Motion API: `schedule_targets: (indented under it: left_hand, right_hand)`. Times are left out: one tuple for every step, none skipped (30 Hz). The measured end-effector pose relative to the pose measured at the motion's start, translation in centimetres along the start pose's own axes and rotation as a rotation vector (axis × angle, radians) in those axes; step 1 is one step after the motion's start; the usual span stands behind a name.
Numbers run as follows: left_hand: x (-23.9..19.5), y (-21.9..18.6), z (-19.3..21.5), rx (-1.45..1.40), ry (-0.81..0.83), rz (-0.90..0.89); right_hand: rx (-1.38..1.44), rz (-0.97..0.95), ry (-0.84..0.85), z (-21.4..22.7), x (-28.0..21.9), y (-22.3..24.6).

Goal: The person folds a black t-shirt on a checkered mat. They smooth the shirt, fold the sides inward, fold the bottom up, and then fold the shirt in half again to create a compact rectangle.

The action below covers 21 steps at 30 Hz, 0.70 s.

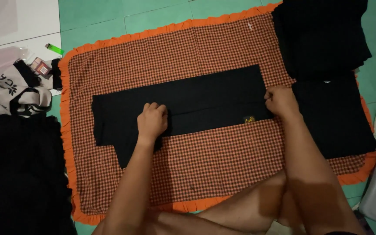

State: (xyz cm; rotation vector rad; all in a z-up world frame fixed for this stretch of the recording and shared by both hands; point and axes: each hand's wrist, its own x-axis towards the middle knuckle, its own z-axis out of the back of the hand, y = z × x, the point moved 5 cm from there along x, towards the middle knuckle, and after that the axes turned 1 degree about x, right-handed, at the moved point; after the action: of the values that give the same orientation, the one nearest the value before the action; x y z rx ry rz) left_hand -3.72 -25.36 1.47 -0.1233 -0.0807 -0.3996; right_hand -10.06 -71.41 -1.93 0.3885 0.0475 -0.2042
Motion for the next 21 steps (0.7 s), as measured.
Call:
schedule_targets:
  left_hand:
    - [0.0,0.0,-0.1,0.000,0.001,0.002]
    - [0.0,0.1,-0.2,-0.004,0.006,0.011]
    - [0.1,0.1,-0.3,-0.007,0.009,0.019]
    - [0.2,0.0,-0.3,-0.007,0.007,0.019]
    - [0.2,0.0,-0.3,-0.009,0.006,0.027]
    - [0.2,0.0,-0.3,-0.011,0.005,0.034]
    - [0.2,-0.3,0.3,-0.010,0.002,0.036]
    - [0.3,-0.5,0.8,-0.028,0.013,0.034]
    - [0.3,-0.7,1.3,-0.046,0.022,0.033]
    - [0.6,-0.8,1.4,-0.045,0.020,0.036]
    - [0.7,-1.0,1.5,-0.055,0.016,0.042]
    - [0.8,-1.1,1.6,-0.065,0.012,0.048]
    - [1.0,-1.0,1.0,-0.062,0.009,0.053]
    - [1.2,-1.2,0.6,-0.067,-0.059,-0.005]
    - [1.4,-1.7,0.2,-0.076,-0.129,-0.064]
    - [1.3,-2.5,1.0,-0.076,-0.132,-0.060]
    - [1.1,-3.4,1.5,-0.109,-0.093,-0.071]
    - [1.0,-4.2,2.1,-0.142,-0.054,-0.081]
    - [0.8,-4.5,2.0,-0.145,-0.054,-0.081]
    - [0.6,-4.8,1.7,-0.136,-0.027,-0.084]
    - [0.5,-4.7,1.6,-0.121,-0.005,-0.085]
  right_hand:
    - [0.000,0.001,0.001,0.1,0.0,0.0]
    - [-0.021,0.001,0.014,0.1,-0.1,0.1]
    - [-0.043,0.000,0.025,0.2,0.0,0.1]
    - [-0.043,0.002,0.023,0.4,0.0,0.2]
    - [-0.062,-0.001,0.035,0.4,0.0,0.4]
    - [-0.080,-0.004,0.047,0.4,0.0,0.5]
    - [-0.080,-0.001,0.046,1.5,-0.5,1.9]
    - [-0.090,-0.009,0.031,2.8,-1.0,3.1]
    - [-0.099,-0.017,0.016,3.9,-1.5,4.4]
    - [-0.098,-0.013,0.015,4.6,-1.4,5.6]
    - [-0.112,0.019,-0.034,5.5,-1.6,6.8]
    - [-0.125,0.051,-0.084,6.3,-1.8,8.1]
    - [-0.123,0.057,-0.084,5.2,-1.3,8.4]
    - [-0.161,0.130,-0.122,4.3,-0.9,9.1]
    - [-0.203,0.202,-0.161,3.5,-0.4,9.5]
    - [-0.205,0.207,-0.163,2.9,-0.2,10.8]
    - [-0.170,0.286,-0.140,2.1,-0.1,12.4]
    - [-0.135,0.364,-0.117,1.2,-0.1,14.0]
    - [-0.138,0.364,-0.116,0.7,-0.1,15.4]
    - [-0.140,0.423,-0.094,0.1,-0.1,17.0]
    - [-0.139,0.488,-0.077,-0.6,0.2,19.0]
